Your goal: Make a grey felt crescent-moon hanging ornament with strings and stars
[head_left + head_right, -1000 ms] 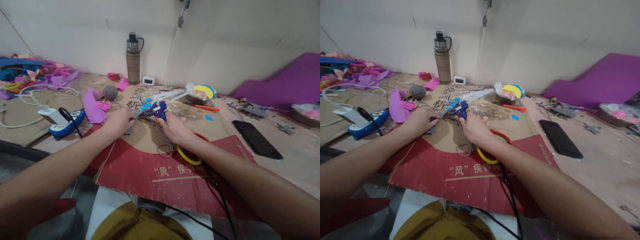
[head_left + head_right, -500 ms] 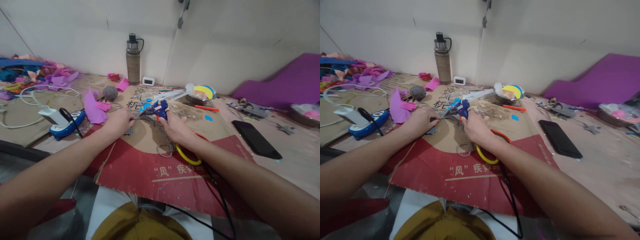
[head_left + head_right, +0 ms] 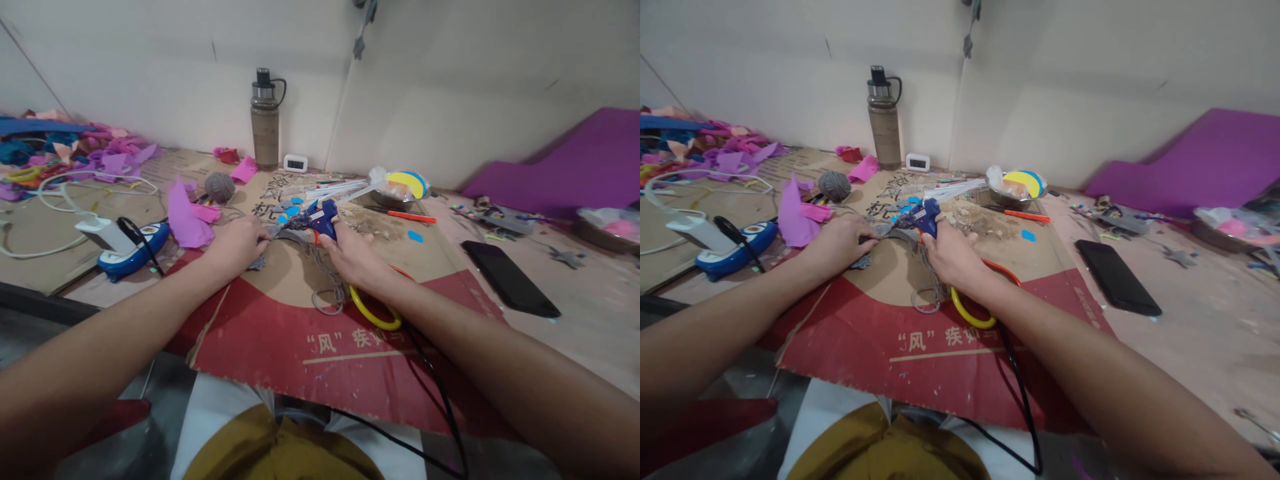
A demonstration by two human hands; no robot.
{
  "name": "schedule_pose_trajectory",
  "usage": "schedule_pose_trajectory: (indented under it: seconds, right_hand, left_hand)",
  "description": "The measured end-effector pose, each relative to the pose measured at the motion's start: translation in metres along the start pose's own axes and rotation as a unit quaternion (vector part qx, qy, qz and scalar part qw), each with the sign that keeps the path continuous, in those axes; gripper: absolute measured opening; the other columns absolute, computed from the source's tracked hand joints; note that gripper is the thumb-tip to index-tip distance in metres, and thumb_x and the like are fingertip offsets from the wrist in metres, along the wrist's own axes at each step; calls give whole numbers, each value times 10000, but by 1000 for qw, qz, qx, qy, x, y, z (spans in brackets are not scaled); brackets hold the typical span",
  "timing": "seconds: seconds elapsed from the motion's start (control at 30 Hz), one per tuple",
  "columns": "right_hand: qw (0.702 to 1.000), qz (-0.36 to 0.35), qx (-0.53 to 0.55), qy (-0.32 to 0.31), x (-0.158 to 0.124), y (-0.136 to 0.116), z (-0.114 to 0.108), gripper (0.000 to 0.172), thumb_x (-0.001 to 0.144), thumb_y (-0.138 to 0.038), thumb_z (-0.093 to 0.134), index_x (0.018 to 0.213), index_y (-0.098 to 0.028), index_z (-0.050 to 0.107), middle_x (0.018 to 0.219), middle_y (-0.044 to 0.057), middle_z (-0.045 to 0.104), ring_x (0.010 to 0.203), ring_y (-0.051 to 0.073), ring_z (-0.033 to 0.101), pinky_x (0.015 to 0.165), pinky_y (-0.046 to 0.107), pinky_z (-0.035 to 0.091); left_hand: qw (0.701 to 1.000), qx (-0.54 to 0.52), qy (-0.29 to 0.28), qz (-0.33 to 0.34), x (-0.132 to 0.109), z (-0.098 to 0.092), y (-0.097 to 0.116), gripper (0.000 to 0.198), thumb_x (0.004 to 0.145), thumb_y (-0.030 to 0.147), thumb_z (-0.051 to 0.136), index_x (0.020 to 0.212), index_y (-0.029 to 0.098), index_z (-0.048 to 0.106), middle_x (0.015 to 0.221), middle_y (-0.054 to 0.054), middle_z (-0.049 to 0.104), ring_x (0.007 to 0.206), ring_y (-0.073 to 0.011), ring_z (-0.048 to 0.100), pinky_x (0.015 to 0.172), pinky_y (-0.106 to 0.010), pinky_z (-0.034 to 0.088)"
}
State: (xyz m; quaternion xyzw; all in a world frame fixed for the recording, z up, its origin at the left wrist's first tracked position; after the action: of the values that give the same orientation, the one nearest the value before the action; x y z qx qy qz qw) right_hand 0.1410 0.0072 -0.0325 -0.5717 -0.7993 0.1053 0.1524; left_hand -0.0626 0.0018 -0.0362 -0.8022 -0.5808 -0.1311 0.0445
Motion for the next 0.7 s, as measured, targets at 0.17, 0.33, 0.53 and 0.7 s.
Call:
schedule_pose_trajectory:
  seconds: [0.17, 0.33, 0.53, 0.7]
  right_hand:
    - [1000, -18, 10, -10, -2, -5, 3, 338, 934, -352, 319, 1096, -132, 519, 1020, 177, 675, 1007, 335, 605, 890, 471, 355]
    - [1000, -2, 13, 0, 2, 2, 2, 330, 932, -337, 318, 1087, -122, 515, 1023, 189, 671, 1016, 349, 605, 903, 503, 348]
    - [1000, -9, 9, -6, 2, 3, 3, 323, 936, -356, 322, 1070, -134, 515, 1025, 175, 674, 1004, 329, 610, 899, 473, 356]
    - [1000, -2, -27, -14, 4, 3, 6, 326, 942, -353, 315, 1073, -133, 517, 974, 174, 685, 953, 313, 629, 879, 461, 366]
  left_hand:
    - [1000, 5, -7, 2, 0, -3, 2, 283, 805, 219, 482, 861, 166, 754, 901, -86, 706, 850, -218, 618, 800, -321, 462]
    - [1000, -4, 3, 10, 0, -1, 1, 274, 804, 220, 482, 832, 169, 750, 888, -79, 710, 869, -217, 618, 817, -320, 461]
    - [1000, -13, 15, 7, -1, -2, 0, 264, 796, 230, 494, 818, 165, 748, 868, -81, 708, 848, -220, 617, 802, -326, 464]
    - [999, -26, 17, -15, 1, -4, 3, 259, 795, 302, 527, 802, 161, 743, 842, -85, 708, 801, -220, 620, 758, -320, 460]
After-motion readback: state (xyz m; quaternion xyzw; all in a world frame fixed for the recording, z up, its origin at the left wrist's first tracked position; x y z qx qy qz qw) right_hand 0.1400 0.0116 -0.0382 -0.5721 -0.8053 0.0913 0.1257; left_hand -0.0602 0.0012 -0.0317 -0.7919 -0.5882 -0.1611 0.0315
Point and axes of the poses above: each hand's wrist, its own x-axis towards the middle knuckle, its own z-axis out of the palm, y = z × x, the point moved 4 cm from there along x, towards the middle knuckle
